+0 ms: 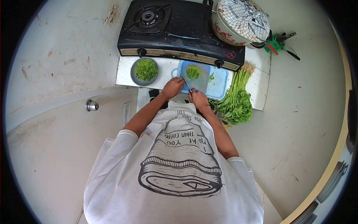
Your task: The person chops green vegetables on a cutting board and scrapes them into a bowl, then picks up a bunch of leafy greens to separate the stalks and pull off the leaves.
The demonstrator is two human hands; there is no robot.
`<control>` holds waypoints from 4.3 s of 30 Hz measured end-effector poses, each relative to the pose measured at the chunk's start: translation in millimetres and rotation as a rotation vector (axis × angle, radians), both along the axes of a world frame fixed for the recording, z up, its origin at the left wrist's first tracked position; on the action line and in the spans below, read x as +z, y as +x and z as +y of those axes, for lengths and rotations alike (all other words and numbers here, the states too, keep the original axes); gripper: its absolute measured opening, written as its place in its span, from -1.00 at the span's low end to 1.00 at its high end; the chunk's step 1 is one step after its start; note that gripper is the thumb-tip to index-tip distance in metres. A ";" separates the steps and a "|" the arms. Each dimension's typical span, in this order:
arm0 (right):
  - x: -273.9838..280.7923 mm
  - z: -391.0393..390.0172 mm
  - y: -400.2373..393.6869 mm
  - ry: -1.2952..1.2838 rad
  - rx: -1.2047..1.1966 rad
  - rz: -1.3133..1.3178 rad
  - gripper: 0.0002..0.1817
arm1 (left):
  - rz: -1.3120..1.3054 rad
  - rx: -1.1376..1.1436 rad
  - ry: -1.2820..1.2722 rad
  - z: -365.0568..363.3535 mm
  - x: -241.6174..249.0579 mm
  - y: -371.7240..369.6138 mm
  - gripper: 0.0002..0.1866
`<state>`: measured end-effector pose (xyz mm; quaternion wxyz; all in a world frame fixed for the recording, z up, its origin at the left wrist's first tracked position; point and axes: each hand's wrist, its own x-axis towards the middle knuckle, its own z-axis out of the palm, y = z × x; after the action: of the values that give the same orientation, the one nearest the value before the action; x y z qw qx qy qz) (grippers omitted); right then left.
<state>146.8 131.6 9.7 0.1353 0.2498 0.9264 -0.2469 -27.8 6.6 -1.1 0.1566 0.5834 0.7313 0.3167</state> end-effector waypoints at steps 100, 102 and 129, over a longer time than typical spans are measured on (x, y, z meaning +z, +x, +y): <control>3.7 -2.6 0.6 -0.022 0.026 0.005 -0.63 | -0.098 0.059 -0.006 -14.4 -1.9 4.8 -0.83; 3.8 -1.4 -1.2 -0.026 0.012 0.029 -0.63 | -0.115 0.074 0.005 -14.7 -1.7 5.1 -0.84; -3.2 0.8 1.3 -0.045 -0.009 0.054 -0.61 | -0.007 0.083 -0.011 1.6 -0.6 7.6 -0.87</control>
<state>148.1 132.4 6.5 0.1148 0.2444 0.9228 -0.2749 -20.3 8.1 -1.7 0.1492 0.5504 0.7562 0.3209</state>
